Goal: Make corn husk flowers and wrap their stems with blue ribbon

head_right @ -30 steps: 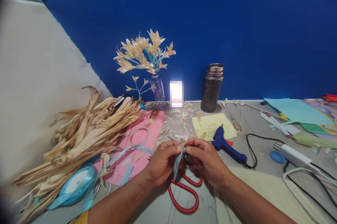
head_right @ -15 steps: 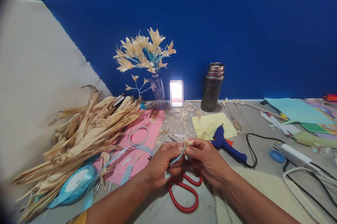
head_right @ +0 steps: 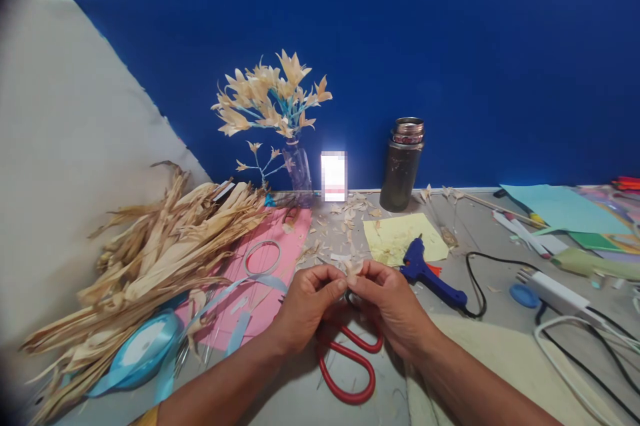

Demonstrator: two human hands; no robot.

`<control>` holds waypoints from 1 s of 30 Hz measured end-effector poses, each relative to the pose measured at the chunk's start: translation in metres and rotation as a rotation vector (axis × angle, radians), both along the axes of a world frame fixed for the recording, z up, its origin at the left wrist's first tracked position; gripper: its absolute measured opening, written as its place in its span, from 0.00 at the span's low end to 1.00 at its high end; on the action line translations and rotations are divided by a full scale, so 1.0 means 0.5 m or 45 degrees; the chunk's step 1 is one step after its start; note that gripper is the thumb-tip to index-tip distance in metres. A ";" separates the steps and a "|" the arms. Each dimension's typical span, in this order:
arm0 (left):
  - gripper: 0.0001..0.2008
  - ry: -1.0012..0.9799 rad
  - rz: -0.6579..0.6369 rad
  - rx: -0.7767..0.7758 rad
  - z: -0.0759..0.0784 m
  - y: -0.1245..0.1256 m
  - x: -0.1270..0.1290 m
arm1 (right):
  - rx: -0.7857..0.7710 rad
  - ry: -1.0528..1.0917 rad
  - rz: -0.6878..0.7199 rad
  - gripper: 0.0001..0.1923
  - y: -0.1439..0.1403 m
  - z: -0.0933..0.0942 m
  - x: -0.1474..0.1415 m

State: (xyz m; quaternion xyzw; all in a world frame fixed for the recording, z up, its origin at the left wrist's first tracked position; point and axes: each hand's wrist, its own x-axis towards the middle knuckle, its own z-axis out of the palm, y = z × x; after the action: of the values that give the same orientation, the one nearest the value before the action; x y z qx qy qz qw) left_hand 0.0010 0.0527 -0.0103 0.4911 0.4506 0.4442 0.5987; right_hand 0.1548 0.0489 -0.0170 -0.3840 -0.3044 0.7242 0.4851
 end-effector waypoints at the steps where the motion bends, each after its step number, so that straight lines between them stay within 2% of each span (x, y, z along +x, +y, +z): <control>1: 0.14 -0.048 -0.012 -0.045 -0.002 0.000 0.000 | -0.001 0.005 0.041 0.17 0.001 -0.001 0.002; 4: 0.16 -0.154 -0.019 -0.144 -0.007 0.001 0.002 | 0.014 -0.002 0.093 0.16 0.002 -0.007 0.005; 7: 0.16 -0.152 0.007 -0.177 -0.005 0.000 0.002 | 0.041 0.004 0.091 0.16 0.004 -0.014 0.006; 12: 0.15 -0.239 -0.121 -0.252 0.005 0.001 -0.005 | 0.049 0.034 0.124 0.16 0.010 -0.016 0.016; 15: 0.16 -0.251 -0.107 -0.238 0.010 0.000 -0.006 | 0.044 0.044 0.161 0.16 0.013 -0.015 0.021; 18: 0.16 -0.288 -0.115 -0.311 0.013 -0.001 -0.003 | 0.086 0.026 0.194 0.17 0.013 -0.011 0.019; 21: 0.15 -0.266 -0.049 -0.309 0.017 0.001 -0.002 | 0.164 -0.119 0.204 0.16 0.017 0.007 0.021; 23: 0.14 -0.213 0.021 -0.273 0.020 0.003 -0.004 | 0.262 -0.416 0.199 0.13 0.026 0.027 0.039; 26: 0.12 -0.093 0.107 -0.210 0.022 0.007 -0.009 | 0.549 -1.209 0.204 0.10 0.046 0.048 0.102; 28: 0.10 -0.021 0.161 -0.135 0.021 0.010 -0.012 | 0.677 -1.799 0.102 0.13 0.058 0.044 0.157; 30: 0.08 0.031 0.204 -0.072 0.019 0.013 -0.015 | 0.652 -2.260 0.059 0.15 0.063 0.024 0.207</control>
State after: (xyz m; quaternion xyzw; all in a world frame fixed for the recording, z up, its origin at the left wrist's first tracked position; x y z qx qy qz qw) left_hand -0.0065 0.0591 -0.0007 0.4419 0.5080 0.4717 0.5693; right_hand 0.2582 0.0805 -0.0049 -0.6732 -0.7231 0.0845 0.1296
